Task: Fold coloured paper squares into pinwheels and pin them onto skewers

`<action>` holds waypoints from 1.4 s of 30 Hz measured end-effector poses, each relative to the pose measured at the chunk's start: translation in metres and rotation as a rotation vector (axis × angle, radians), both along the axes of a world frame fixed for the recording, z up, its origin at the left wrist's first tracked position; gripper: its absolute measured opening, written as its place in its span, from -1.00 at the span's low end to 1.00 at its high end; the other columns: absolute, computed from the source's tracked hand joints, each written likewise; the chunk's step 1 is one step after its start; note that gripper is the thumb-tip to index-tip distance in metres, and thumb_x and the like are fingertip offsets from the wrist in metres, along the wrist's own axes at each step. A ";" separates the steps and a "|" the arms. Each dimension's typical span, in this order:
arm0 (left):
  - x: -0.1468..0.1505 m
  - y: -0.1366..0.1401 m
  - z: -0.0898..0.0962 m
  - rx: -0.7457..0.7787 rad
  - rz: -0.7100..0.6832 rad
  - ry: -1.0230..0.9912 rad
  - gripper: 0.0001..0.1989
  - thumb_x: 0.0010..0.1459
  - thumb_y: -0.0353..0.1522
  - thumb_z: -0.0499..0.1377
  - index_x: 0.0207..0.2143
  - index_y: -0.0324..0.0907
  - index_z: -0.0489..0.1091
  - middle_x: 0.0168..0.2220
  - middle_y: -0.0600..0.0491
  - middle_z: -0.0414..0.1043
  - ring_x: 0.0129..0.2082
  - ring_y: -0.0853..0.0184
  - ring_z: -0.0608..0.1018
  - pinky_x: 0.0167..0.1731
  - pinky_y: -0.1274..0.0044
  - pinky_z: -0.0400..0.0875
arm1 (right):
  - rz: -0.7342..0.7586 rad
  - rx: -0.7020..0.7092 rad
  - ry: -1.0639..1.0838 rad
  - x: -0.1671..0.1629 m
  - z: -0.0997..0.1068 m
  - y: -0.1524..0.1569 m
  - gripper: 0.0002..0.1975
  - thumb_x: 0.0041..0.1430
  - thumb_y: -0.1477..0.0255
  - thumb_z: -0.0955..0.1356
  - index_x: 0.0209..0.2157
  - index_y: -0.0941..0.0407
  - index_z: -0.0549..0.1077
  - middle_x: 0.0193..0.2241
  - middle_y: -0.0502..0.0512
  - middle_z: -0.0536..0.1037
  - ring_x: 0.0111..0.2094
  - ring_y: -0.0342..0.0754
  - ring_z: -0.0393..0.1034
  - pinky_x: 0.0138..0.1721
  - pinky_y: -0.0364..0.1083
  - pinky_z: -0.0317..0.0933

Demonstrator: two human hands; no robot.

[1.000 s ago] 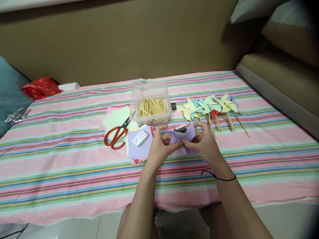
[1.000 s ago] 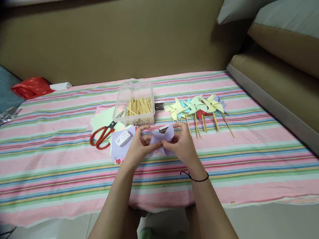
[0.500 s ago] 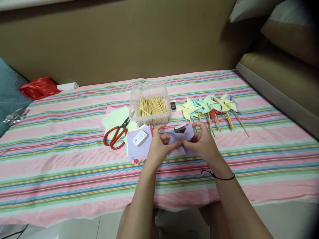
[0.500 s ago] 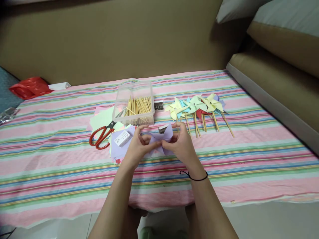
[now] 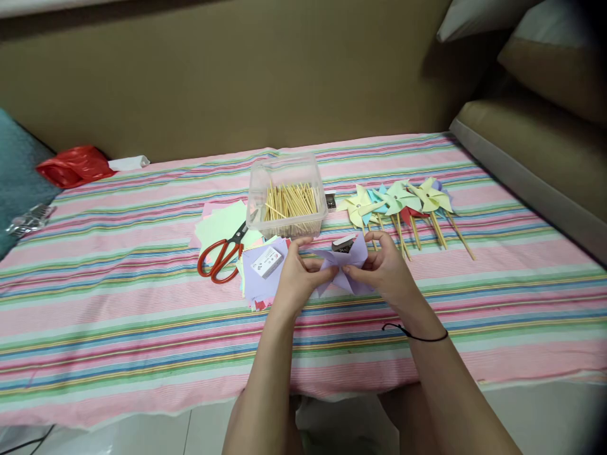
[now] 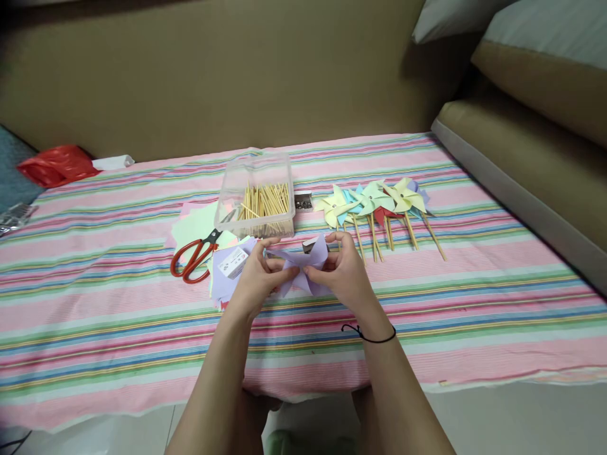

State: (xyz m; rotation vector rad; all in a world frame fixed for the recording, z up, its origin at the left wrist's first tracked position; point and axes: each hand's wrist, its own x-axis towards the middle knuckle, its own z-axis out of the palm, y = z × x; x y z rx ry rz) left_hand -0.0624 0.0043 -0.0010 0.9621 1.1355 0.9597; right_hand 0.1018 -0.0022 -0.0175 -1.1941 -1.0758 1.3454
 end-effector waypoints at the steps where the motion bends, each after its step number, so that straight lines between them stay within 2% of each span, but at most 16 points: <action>1: 0.000 0.000 0.000 0.002 0.000 0.002 -0.31 -0.19 -0.35 0.37 -0.02 -0.15 0.10 -0.59 0.18 0.46 -0.69 0.49 0.38 -0.63 0.68 0.18 | 0.000 -0.001 -0.004 0.000 0.000 0.000 -0.40 -0.22 0.40 0.53 -0.22 -0.02 0.12 -0.59 -0.14 0.52 -0.60 -0.08 0.42 -0.57 -0.14 0.30; 11: -0.001 0.002 -0.002 0.003 0.011 0.010 -0.29 -0.23 -0.35 0.39 -0.03 -0.18 0.13 -0.63 0.21 0.43 -0.69 0.48 0.39 -0.64 0.68 0.21 | 0.020 -0.035 0.021 -0.003 0.007 -0.001 -0.39 -0.23 0.32 0.54 -0.23 -0.02 0.12 -0.59 -0.16 0.51 -0.55 -0.05 0.48 -0.54 -0.12 0.33; 15: 0.000 0.003 -0.004 -0.025 0.095 -0.010 -0.29 -0.28 -0.36 0.41 -0.07 -0.18 0.15 -0.63 0.18 0.45 -0.64 0.39 0.48 -0.59 0.63 0.30 | -0.005 -0.044 -0.008 -0.003 0.008 0.000 -0.38 -0.21 0.27 0.53 -0.16 0.02 0.17 -0.57 -0.09 0.56 -0.55 -0.06 0.48 -0.51 -0.12 0.33; 19: -0.004 0.007 -0.007 -0.025 0.207 -0.055 -0.32 -0.30 -0.38 0.40 -0.11 -0.17 0.15 -0.59 0.13 0.49 -0.63 0.33 0.52 -0.58 0.57 0.37 | -0.126 0.017 -0.003 0.001 0.003 0.003 -0.44 -0.11 0.24 0.50 -0.10 0.04 0.26 -0.48 -0.01 0.61 -0.43 -0.01 0.53 -0.37 -0.03 0.40; 21: -0.008 0.008 -0.007 -0.010 0.260 -0.079 -0.34 -0.30 -0.40 0.40 -0.13 -0.16 0.15 -0.61 0.16 0.47 -0.67 0.34 0.50 -0.62 0.57 0.35 | -0.236 0.076 -0.102 0.006 -0.001 0.004 -0.57 -0.05 0.23 0.47 -0.15 0.07 0.35 -0.45 0.04 0.61 -0.38 0.02 0.53 -0.33 0.01 0.40; 24: -0.015 0.008 -0.003 0.023 0.320 -0.121 -0.35 -0.28 -0.40 0.39 -0.13 -0.16 0.14 -0.62 0.18 0.46 -0.73 0.35 0.47 -0.67 0.57 0.33 | -0.361 0.199 -0.452 0.016 -0.009 0.008 -0.80 0.05 0.27 0.41 -0.33 0.09 0.50 -0.41 0.10 0.60 -0.35 0.04 0.49 -0.32 0.02 0.36; 27: -0.021 0.006 0.003 0.039 0.348 -0.145 -0.35 -0.26 -0.39 0.38 -0.12 -0.18 0.13 -0.61 0.14 0.48 -0.76 0.32 0.46 -0.70 0.52 0.36 | -0.319 0.383 -0.796 0.021 -0.018 0.012 -0.89 0.09 0.38 0.37 -0.41 0.08 0.56 -0.38 0.11 0.60 -0.28 0.08 0.43 -0.22 0.09 0.31; 30: -0.023 0.005 0.006 0.053 0.372 -0.154 -0.33 -0.28 -0.38 0.39 -0.11 -0.19 0.15 -0.61 0.13 0.49 -0.78 0.32 0.44 -0.72 0.51 0.36 | -0.237 0.520 -1.007 0.019 -0.027 0.019 -0.87 0.09 0.48 0.35 -0.44 0.09 0.57 -0.29 0.16 0.58 -0.16 0.13 0.35 -0.08 0.14 0.23; 34: -0.024 0.005 0.006 0.062 0.377 -0.164 -0.33 -0.27 -0.40 0.39 -0.10 -0.20 0.15 -0.60 0.12 0.49 -0.79 0.34 0.43 -0.69 0.51 0.37 | -0.221 0.527 -1.146 0.009 -0.038 0.026 -0.84 0.07 0.55 0.34 -0.49 0.08 0.56 -0.16 0.18 0.55 -0.03 0.19 0.24 -0.04 0.18 0.18; 42: -0.023 0.001 0.007 0.048 0.366 -0.151 -0.31 -0.27 -0.38 0.39 -0.10 -0.14 0.09 -0.62 0.14 0.49 -0.74 0.28 0.48 -0.69 0.51 0.39 | -0.255 0.502 -1.218 -0.004 -0.045 0.029 -0.86 0.06 0.54 0.34 -0.49 0.10 0.53 -0.19 0.21 0.54 -0.01 0.23 0.17 -0.06 0.20 0.14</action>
